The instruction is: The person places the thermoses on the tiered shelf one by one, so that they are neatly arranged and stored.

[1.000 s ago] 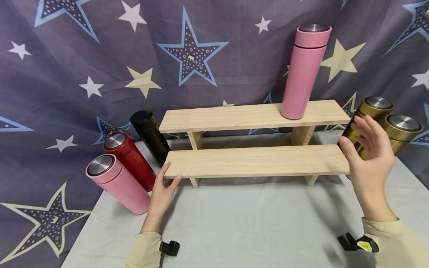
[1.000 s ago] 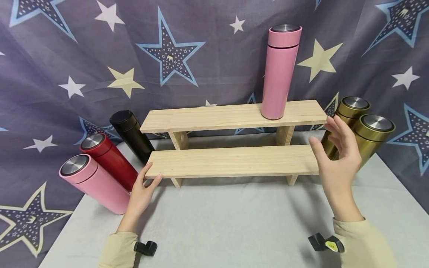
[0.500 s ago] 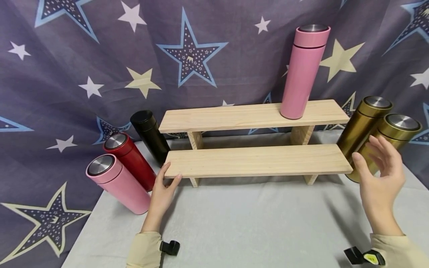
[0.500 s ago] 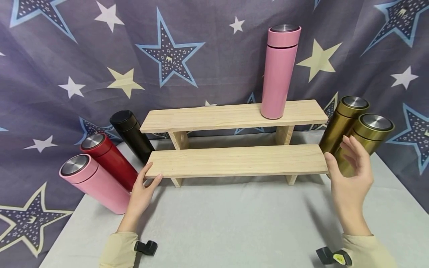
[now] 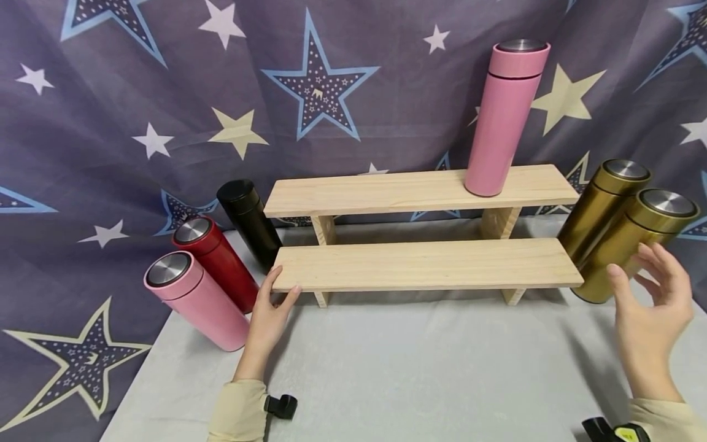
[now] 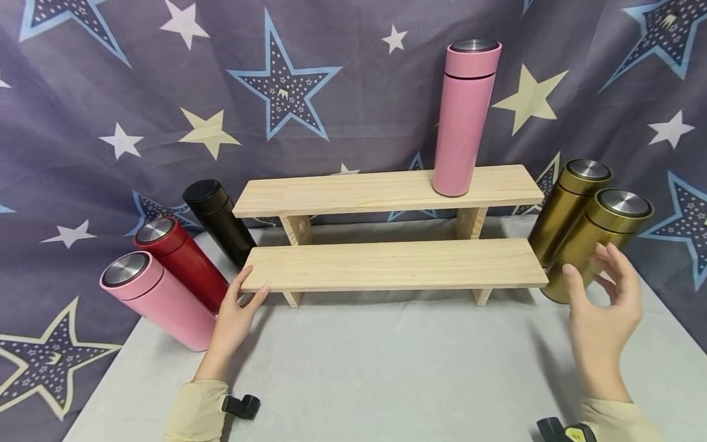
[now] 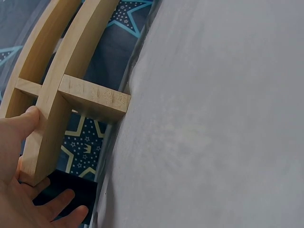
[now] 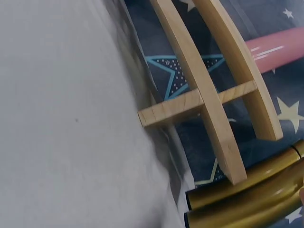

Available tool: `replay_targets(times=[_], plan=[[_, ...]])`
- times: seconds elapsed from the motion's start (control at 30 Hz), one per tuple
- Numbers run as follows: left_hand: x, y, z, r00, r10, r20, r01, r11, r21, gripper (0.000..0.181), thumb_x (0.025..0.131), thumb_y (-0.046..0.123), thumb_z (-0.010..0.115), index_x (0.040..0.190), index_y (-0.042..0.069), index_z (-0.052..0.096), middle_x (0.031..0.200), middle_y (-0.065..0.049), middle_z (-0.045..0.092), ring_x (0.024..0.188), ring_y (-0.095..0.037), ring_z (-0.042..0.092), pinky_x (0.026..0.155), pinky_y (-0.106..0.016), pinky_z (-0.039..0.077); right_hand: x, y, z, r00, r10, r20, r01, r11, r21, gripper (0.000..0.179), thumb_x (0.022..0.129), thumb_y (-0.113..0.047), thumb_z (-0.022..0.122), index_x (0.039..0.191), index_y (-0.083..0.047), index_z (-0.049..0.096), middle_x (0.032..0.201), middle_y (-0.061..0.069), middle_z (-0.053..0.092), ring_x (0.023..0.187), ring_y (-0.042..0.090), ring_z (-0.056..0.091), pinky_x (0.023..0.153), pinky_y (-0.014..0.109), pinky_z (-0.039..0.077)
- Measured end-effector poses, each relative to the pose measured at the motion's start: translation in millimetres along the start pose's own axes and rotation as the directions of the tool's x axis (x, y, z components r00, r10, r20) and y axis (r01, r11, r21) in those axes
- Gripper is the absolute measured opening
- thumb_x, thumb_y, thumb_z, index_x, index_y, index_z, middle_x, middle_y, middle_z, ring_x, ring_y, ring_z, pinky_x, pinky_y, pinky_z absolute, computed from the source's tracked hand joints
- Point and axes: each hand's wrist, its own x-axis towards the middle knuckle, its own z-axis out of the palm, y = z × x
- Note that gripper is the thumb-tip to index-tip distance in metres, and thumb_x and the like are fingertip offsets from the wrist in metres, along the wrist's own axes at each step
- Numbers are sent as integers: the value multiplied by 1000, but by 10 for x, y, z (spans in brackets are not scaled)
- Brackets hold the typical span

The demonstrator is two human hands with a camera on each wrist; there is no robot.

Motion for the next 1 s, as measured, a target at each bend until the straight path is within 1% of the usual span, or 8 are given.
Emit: replay_targets(times=[0.07, 0.17, 0.37, 0.63, 0.73, 0.87, 0.93, 1.0], plan=[[6, 0, 9, 1000, 2, 0, -2, 1000, -3, 68, 97, 27, 67, 154, 11, 33, 163, -11, 17, 136, -41, 39, 107, -53, 37, 17, 47, -41, 1000, -4, 2, 4, 999, -50, 51, 89, -6, 72, 137, -7, 55, 131, -2, 61, 118, 12, 56, 97, 19, 40], [14, -2, 18, 1000, 5, 0, -5, 1000, -9, 68, 97, 28, 67, 154, 11, 33, 163, -10, 18, 135, -41, 41, 107, -52, 38, 54, 117, -96, 1000, 19, -4, -19, 996, -90, 52, 91, -7, 70, 139, -9, 52, 133, -3, 59, 120, 10, 55, 99, 20, 39], [10, -2, 21, 1000, 3, -5, -3, 1000, 3, 68, 97, 29, 67, 153, 11, 34, 163, -10, 18, 136, -41, 39, 108, -53, 37, 119, 208, -175, 991, 134, -2, -133, 982, -133, 52, 94, -9, 67, 143, -15, 49, 137, -8, 55, 122, 7, 51, 102, 19, 36], [4, -17, 14, 1000, 2, -9, -2, 1000, 12, 68, 97, 29, 67, 153, 11, 34, 163, -11, 18, 136, -42, 39, 107, -52, 37, 170, 276, -187, 977, 213, -11, -212, 964, -157, 53, 95, -14, 67, 144, -19, 47, 138, -9, 53, 120, 2, 50, 103, 19, 34], [2, -18, 11, 1000, -1, -9, 1, 1000, 12, 68, 97, 30, 67, 153, 11, 34, 163, -10, 18, 136, -42, 39, 108, -52, 37, 204, 356, -190, 974, 226, -7, -224, 961, -163, 54, 94, -15, 67, 144, -20, 47, 138, -9, 52, 121, 2, 49, 104, 19, 34], [-2, -19, 10, 1000, -2, -10, 2, 1000, 15, 67, 97, 28, 66, 153, 11, 34, 163, -10, 19, 138, -41, 35, 109, -53, 35, 222, 458, -187, 979, 203, -8, -202, 963, -179, 56, 94, -18, 69, 145, -20, 46, 139, -8, 51, 123, 5, 49, 104, 20, 34], [2, -21, 9, 1000, 1, -10, -1, 1000, 13, 66, 97, 27, 66, 153, 11, 34, 163, -11, 18, 140, -41, 33, 109, -54, 35, 226, 487, -180, 980, 198, -4, -194, 958, -212, 58, 94, -21, 69, 147, -21, 43, 142, -8, 49, 124, 5, 47, 105, 20, 34], [4, -24, 7, 1000, 2, -11, -2, 1000, 14, 66, 97, 27, 66, 153, 11, 34, 163, -11, 18, 140, -41, 33, 109, -53, 35, 240, 506, -168, 977, 212, -2, -207, 952, -225, 60, 94, -23, 69, 148, -21, 42, 143, -7, 48, 125, 5, 47, 106, 21, 34]])
